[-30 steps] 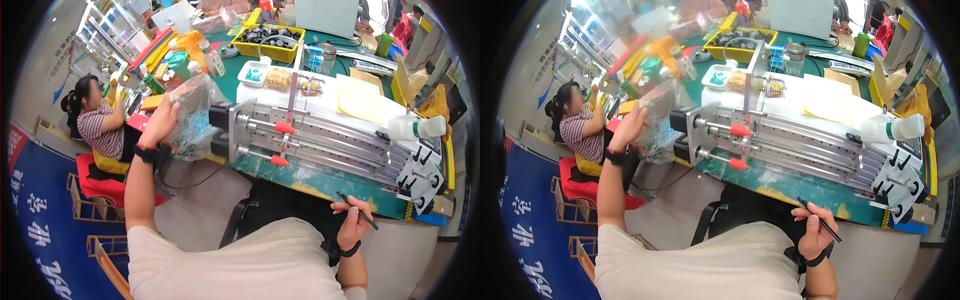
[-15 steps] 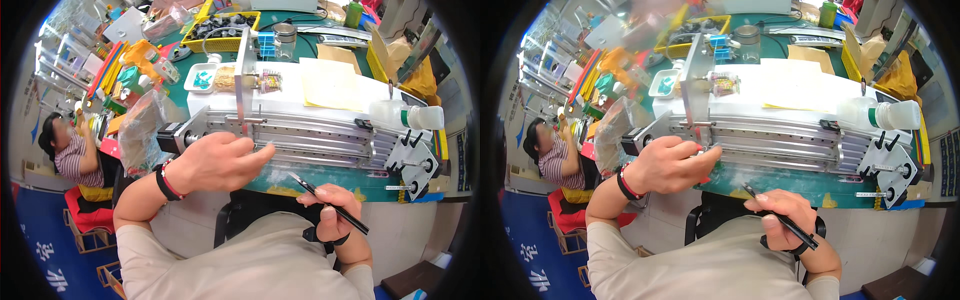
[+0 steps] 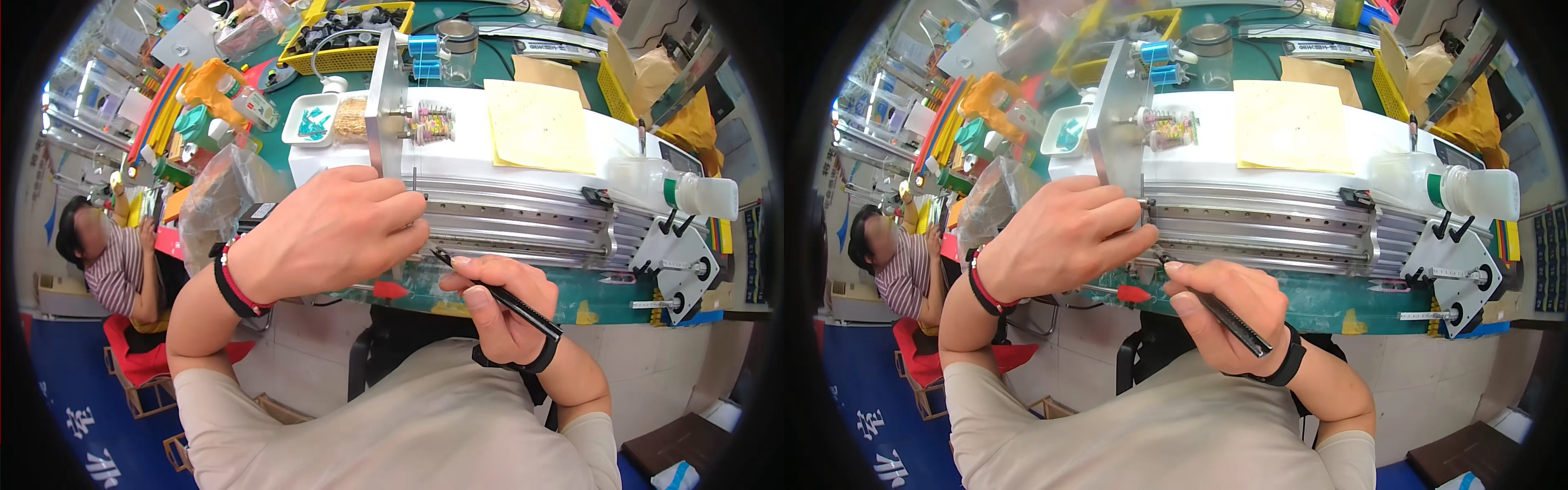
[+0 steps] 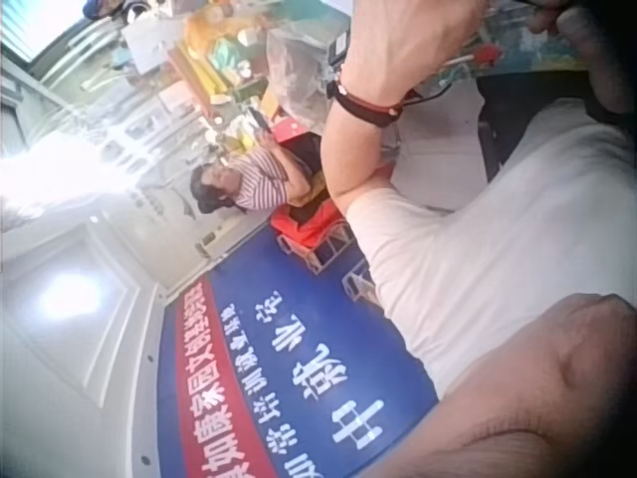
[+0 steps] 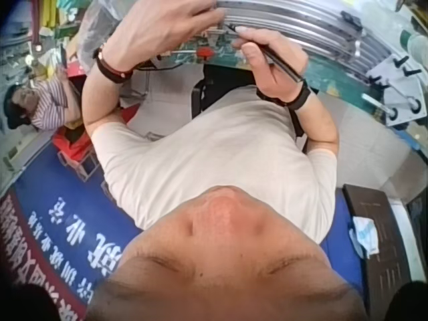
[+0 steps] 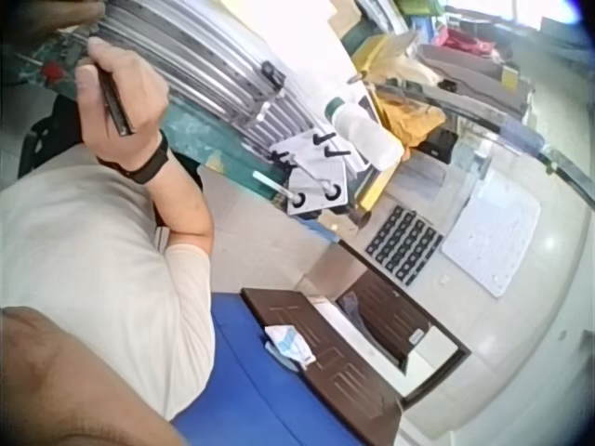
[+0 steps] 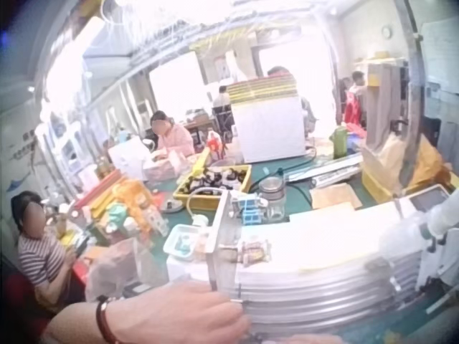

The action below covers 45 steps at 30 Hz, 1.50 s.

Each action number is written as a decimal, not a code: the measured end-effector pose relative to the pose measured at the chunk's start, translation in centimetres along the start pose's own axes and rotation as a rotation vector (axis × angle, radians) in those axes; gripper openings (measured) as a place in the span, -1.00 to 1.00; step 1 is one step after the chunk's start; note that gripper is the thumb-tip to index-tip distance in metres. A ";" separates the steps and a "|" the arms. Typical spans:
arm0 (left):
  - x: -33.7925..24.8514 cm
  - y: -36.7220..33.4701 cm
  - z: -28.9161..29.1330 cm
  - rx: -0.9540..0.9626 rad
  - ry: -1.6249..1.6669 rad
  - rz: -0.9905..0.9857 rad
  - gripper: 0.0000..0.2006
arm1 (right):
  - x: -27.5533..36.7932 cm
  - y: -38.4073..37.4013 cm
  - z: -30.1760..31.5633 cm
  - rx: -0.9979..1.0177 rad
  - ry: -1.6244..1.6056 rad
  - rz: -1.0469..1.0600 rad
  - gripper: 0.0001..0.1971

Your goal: Applying adhesive and attaching small wire segments to a component mounted on a linear rail assembly jig.

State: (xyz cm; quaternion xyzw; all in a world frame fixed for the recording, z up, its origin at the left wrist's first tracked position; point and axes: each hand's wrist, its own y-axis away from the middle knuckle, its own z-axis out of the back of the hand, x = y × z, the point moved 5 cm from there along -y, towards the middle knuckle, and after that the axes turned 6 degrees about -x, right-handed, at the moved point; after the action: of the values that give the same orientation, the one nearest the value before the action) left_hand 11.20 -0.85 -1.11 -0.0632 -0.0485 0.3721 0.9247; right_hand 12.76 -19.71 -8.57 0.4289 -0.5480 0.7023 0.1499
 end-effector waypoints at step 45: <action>-22.7 -7.1 -11.7 -0.078 2.176 0.099 0.07 | 7.9 17.2 14.7 -0.251 0.069 -0.580 -0.75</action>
State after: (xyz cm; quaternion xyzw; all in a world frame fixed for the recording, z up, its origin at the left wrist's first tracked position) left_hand 1.34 -22.58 -12.54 -0.3899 0.7868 0.1518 0.4538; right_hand 2.80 -41.05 -13.06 0.5215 -0.4797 0.5712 0.4142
